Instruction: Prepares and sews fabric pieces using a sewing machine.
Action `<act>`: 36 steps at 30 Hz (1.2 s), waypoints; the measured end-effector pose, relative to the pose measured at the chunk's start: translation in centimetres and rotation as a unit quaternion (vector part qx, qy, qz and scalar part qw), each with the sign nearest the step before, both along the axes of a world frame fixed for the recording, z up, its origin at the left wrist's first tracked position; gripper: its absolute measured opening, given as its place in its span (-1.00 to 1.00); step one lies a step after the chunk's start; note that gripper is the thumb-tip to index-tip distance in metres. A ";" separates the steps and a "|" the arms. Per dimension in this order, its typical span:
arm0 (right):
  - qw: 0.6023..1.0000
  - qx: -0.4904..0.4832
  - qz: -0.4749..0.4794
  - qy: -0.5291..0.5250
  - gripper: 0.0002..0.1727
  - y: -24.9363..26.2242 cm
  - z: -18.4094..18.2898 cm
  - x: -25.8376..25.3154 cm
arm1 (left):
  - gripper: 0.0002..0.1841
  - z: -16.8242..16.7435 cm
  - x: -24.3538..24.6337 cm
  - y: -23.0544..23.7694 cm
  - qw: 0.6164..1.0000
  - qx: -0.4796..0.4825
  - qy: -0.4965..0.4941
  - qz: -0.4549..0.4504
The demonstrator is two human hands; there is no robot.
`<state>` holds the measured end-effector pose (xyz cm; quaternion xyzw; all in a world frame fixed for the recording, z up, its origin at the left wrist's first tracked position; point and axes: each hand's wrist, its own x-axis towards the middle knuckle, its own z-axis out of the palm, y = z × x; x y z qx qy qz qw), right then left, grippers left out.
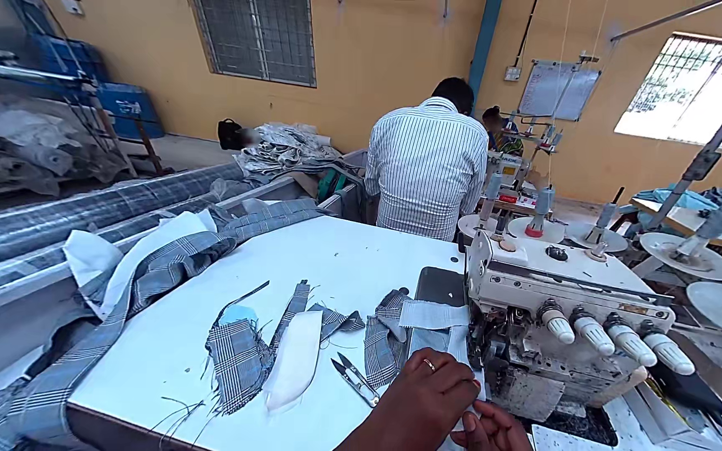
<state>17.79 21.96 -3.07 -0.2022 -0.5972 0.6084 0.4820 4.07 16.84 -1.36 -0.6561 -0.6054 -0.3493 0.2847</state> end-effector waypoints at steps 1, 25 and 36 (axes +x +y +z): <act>1.000 0.003 -0.005 -0.002 -0.76 0.1 0.0 -0.1 | -0.85 0.1 -0.2 0.0 1.000 0.002 0.006 -0.015; 0.842 0.472 -0.183 -0.186 -0.62 2.0 1.1 0.2 | -0.77 3.3 -4.6 0.3 0.973 -0.134 -0.013 -0.187; 0.779 0.509 -0.221 -0.294 -0.58 0.3 -0.2 -0.2 | -0.66 4.1 -6.5 0.2 0.949 -0.191 0.000 -0.251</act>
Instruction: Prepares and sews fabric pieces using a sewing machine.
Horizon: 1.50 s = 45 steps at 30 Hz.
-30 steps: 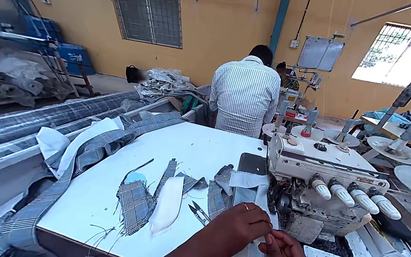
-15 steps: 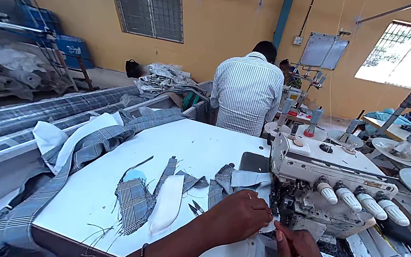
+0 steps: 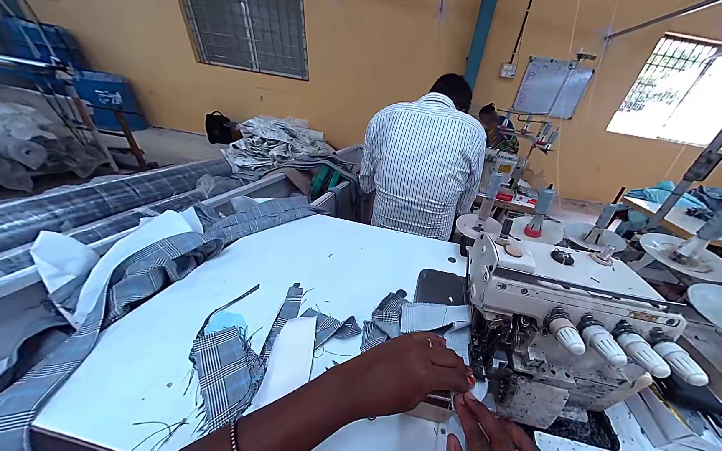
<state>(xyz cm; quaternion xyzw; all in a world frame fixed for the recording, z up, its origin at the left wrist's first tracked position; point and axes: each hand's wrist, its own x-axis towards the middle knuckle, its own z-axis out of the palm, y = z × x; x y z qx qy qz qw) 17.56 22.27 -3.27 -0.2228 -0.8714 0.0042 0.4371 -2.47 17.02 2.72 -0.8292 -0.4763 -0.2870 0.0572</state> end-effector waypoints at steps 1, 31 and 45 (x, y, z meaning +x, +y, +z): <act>1.000 0.005 -0.001 0.006 -0.59 0.2 0.0 0.0 | -0.66 0.0 0.1 0.0 1.000 0.002 0.003 0.005; 0.997 0.039 -0.070 -0.011 -0.45 3.9 -1.9 1.8 | -0.72 -3.6 7.0 0.4 0.918 0.165 0.048 0.357; 0.994 -0.104 -0.016 0.000 -0.61 2.1 -3.3 3.5 | -0.65 -3.5 7.4 -0.5 0.920 0.113 -0.010 0.374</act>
